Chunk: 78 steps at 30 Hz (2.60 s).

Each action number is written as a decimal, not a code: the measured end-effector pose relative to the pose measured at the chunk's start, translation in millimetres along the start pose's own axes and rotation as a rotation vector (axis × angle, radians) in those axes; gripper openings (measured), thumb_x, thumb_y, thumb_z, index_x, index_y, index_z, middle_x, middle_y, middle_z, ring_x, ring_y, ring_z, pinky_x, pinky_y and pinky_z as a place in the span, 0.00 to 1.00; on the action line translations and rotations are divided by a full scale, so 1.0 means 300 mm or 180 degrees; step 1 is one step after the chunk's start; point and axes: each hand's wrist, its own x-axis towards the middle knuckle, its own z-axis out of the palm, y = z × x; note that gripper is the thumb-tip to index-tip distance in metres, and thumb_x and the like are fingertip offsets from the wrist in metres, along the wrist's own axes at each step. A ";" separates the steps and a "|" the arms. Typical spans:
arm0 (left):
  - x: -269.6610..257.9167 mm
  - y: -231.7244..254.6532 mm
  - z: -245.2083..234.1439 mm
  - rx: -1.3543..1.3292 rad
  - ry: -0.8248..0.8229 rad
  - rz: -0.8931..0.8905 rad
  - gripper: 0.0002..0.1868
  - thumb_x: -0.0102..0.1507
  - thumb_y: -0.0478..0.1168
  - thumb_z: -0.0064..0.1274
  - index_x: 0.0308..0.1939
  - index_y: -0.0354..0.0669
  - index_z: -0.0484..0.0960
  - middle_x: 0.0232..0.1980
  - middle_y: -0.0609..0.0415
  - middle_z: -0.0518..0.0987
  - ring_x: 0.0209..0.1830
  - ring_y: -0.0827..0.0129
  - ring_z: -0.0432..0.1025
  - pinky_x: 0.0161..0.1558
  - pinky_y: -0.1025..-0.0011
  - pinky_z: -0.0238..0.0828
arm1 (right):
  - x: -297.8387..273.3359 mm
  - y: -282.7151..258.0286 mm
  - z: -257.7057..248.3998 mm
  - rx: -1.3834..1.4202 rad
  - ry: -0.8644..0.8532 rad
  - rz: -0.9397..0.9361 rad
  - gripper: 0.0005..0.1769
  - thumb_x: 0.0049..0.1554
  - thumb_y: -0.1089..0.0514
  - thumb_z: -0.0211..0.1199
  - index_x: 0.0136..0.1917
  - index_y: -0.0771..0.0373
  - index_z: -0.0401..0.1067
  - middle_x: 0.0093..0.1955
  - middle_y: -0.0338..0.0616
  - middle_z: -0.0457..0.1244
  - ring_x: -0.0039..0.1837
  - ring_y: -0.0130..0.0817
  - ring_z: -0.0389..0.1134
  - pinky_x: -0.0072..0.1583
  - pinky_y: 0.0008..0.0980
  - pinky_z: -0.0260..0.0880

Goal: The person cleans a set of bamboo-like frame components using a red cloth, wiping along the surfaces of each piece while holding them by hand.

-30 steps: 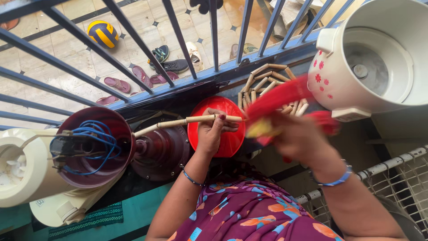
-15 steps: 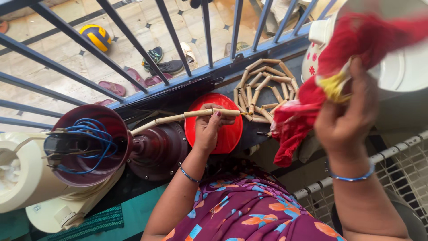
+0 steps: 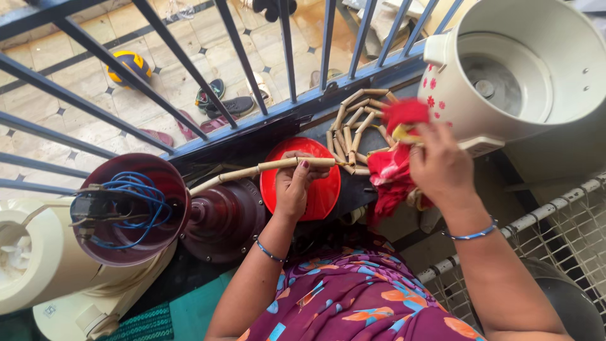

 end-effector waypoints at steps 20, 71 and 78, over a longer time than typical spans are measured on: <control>0.005 0.002 -0.011 -0.0149 -0.0038 -0.0113 0.15 0.76 0.47 0.38 0.55 0.38 0.67 0.47 0.38 0.82 0.46 0.55 0.80 0.47 0.60 0.81 | 0.084 0.101 -0.009 -0.0627 -0.0060 0.0331 0.17 0.59 0.51 0.60 0.61 0.53 0.73 0.66 0.47 0.67 0.54 0.54 0.73 0.54 0.52 0.74; -0.018 -0.050 0.009 0.0711 0.0051 0.0111 0.14 0.69 0.24 0.49 0.59 0.32 0.73 0.57 0.43 0.79 0.59 0.60 0.76 0.62 0.64 0.75 | -0.025 -0.103 0.223 0.0031 -0.1356 -0.0640 0.25 0.56 0.58 0.59 0.67 0.50 0.69 0.56 0.50 0.65 0.44 0.52 0.73 0.43 0.49 0.74; -0.016 -0.012 0.042 0.0468 -0.0045 0.0226 0.12 0.70 0.26 0.50 0.57 0.34 0.72 0.57 0.41 0.81 0.58 0.58 0.78 0.60 0.61 0.79 | 0.047 0.050 0.100 -0.0174 -0.0335 0.0221 0.30 0.57 0.59 0.60 0.73 0.47 0.69 0.48 0.51 0.66 0.48 0.56 0.72 0.49 0.52 0.74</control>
